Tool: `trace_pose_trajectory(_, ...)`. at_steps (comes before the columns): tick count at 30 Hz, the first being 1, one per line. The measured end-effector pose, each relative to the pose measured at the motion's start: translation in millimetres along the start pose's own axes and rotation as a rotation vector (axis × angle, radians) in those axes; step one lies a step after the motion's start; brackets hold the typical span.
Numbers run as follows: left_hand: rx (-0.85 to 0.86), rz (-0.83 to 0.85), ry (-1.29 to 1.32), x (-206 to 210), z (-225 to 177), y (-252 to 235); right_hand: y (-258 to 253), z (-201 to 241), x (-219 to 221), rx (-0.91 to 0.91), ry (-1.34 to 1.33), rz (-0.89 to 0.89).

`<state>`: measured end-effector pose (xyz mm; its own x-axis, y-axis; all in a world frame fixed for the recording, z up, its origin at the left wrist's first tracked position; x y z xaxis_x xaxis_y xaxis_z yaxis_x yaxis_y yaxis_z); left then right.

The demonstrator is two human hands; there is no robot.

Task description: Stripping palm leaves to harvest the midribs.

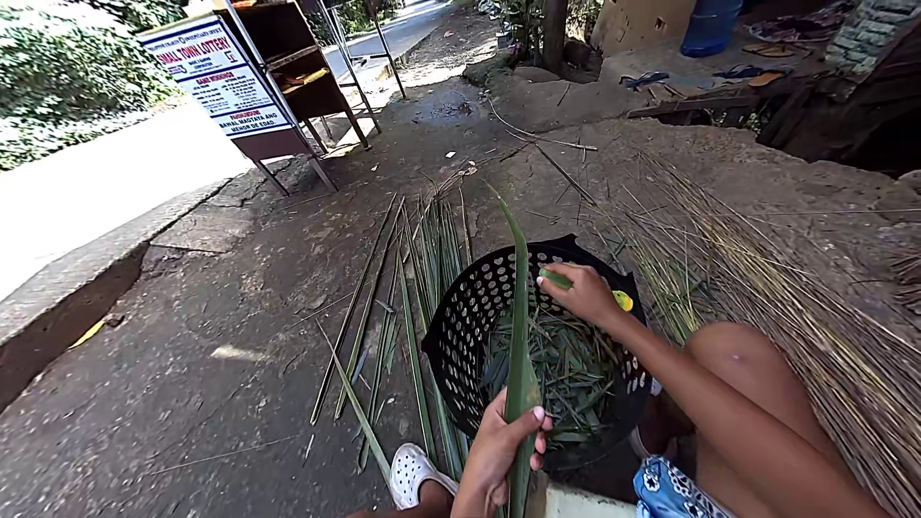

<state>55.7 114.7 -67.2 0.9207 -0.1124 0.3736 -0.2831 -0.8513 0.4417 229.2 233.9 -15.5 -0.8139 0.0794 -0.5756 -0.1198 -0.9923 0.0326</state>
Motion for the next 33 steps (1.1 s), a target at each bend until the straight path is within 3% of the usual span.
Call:
trace_pose_trajectory(3,0.007,-0.007,0.011,-3.0,1.4,0.0,-12.7,-11.6,-14.3,0.055,-0.146,-0.065)
trace_pose_trajectory(5,0.000,0.005,0.015,-6.2,0.9,-1.3,4.9,-2.3,-6.3,-0.015,-0.130,0.132)
trace_pose_trajectory(8,0.013,0.037,0.029,-5.4,-1.8,-4.3,37.3,8.0,20.4,-0.008,-0.001,0.570)
trace_pose_trajectory(10,0.027,0.030,0.025,-4.6,-4.8,-3.6,45.2,4.9,34.1,-0.011,0.044,0.672)
trace_pose_trajectory(20,0.099,-0.100,-0.114,-8.0,-19.8,-7.0,42.4,13.2,39.6,-0.034,0.085,0.364)
trace_pose_trajectory(24,0.084,-0.048,-0.124,-8.1,-14.9,-3.7,32.0,12.9,30.4,0.011,0.063,0.224)
trace_pose_trajectory(33,0.068,0.013,-0.126,-3.1,-10.6,0.3,-1.5,-1.2,15.7,0.097,-0.071,0.109)
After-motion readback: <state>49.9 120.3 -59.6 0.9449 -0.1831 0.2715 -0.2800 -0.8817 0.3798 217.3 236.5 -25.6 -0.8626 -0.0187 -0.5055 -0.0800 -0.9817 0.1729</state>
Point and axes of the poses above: each hand's wrist, its own y-axis away from the middle knuckle, its own x-axis out of the palm, z = x × y, the point moved 7 cm from there along -y, towards the middle knuckle, and after that the axes turned 9 degrees about x, right-handed, at the moved point
